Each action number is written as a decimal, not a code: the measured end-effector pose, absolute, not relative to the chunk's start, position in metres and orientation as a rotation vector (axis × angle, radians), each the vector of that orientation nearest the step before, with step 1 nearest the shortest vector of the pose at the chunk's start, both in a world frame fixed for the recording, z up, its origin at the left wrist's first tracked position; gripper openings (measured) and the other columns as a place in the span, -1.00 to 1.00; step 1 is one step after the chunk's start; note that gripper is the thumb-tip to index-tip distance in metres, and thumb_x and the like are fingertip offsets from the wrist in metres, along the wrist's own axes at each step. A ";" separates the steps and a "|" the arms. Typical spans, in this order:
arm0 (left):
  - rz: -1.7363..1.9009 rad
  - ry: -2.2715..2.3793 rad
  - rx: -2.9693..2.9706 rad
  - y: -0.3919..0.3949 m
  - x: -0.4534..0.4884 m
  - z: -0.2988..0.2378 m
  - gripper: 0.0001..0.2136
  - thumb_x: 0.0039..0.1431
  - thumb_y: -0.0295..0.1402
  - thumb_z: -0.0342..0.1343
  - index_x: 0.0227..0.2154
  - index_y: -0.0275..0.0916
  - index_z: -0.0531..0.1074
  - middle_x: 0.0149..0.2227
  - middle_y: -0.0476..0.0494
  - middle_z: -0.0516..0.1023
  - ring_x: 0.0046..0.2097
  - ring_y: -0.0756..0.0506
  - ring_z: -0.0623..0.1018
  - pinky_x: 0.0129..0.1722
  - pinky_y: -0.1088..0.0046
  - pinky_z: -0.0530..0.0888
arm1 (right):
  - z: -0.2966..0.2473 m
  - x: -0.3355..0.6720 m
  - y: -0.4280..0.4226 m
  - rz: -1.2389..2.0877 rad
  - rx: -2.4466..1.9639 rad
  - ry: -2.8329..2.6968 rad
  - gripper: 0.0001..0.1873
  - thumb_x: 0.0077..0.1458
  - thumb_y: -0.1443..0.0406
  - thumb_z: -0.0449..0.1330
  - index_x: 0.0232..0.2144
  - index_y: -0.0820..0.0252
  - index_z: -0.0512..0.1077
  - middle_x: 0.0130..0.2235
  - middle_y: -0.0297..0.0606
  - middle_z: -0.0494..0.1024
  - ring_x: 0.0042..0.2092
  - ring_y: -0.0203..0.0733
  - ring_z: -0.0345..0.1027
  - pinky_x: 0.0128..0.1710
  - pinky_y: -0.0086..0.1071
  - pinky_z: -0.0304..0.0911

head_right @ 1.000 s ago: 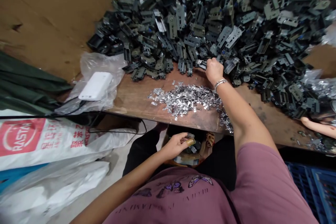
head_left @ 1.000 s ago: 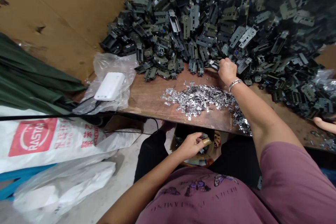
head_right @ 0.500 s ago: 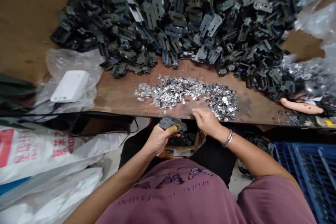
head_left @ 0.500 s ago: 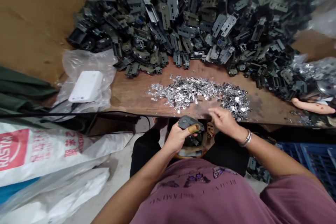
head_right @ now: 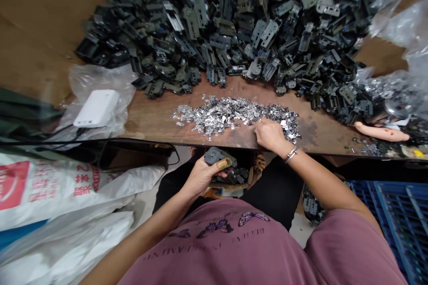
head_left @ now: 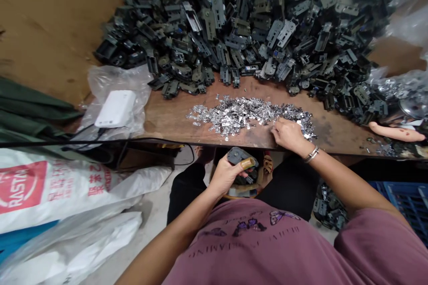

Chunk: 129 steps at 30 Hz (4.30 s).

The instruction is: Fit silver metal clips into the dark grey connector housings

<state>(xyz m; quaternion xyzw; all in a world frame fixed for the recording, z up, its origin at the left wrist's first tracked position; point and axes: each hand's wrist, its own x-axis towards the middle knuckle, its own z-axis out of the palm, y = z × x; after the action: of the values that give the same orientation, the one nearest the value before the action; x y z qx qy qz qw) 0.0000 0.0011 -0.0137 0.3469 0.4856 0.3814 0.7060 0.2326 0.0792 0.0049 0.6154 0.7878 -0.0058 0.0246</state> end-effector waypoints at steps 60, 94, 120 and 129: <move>1.023 1.126 1.126 -0.018 -0.015 -0.015 -0.59 -0.26 -0.27 0.46 -0.33 -0.20 0.43 -0.15 -0.17 0.63 -0.15 -0.10 0.59 -0.06 0.35 0.48 | -0.015 0.155 -0.010 -3.194 2.023 1.332 -0.62 -0.18 0.10 0.42 -0.36 0.22 0.48 -0.54 -0.41 0.46 -0.64 -0.44 0.19 -0.68 -0.53 0.13; 0.858 1.093 0.512 0.018 -0.007 0.006 -0.71 -0.10 -0.28 0.23 -0.29 -0.25 0.38 -0.35 -0.08 0.54 -0.42 -0.02 0.51 -0.57 0.55 0.39 | -0.008 0.181 0.083 -0.178 1.903 2.525 -0.66 0.30 0.16 0.01 -0.20 0.30 0.46 -0.20 -0.02 0.57 -0.19 -0.05 0.43 -0.22 -0.32 0.22; 0.864 1.363 1.433 -0.010 -0.009 0.002 -0.78 -0.07 -0.45 0.12 -0.37 -0.20 0.19 -0.43 0.07 0.25 -0.40 0.01 0.29 -0.39 0.46 0.30 | -0.008 0.144 -0.001 -0.529 1.776 3.631 -0.86 0.21 0.44 0.14 -0.27 0.14 0.46 -0.31 -0.20 0.57 -0.26 -0.20 0.48 -0.26 -0.32 0.46; 0.740 1.417 1.562 -0.013 -0.012 -0.001 -0.75 -0.08 -0.48 0.08 -0.40 -0.15 0.09 -0.45 0.06 0.20 -0.40 -0.02 0.29 -0.40 0.41 0.28 | -0.016 0.144 -0.006 -0.527 1.677 3.580 -0.78 0.23 0.46 0.06 -0.19 0.20 0.48 -0.27 -0.11 0.56 -0.22 -0.15 0.48 -0.24 -0.29 0.47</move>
<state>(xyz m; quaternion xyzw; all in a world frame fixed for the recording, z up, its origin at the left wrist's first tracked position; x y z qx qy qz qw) -0.0115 -0.0129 -0.0006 0.6283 0.5699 0.2975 0.4382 0.1437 -0.0064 -0.0161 0.3834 0.8185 -0.1206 -0.4106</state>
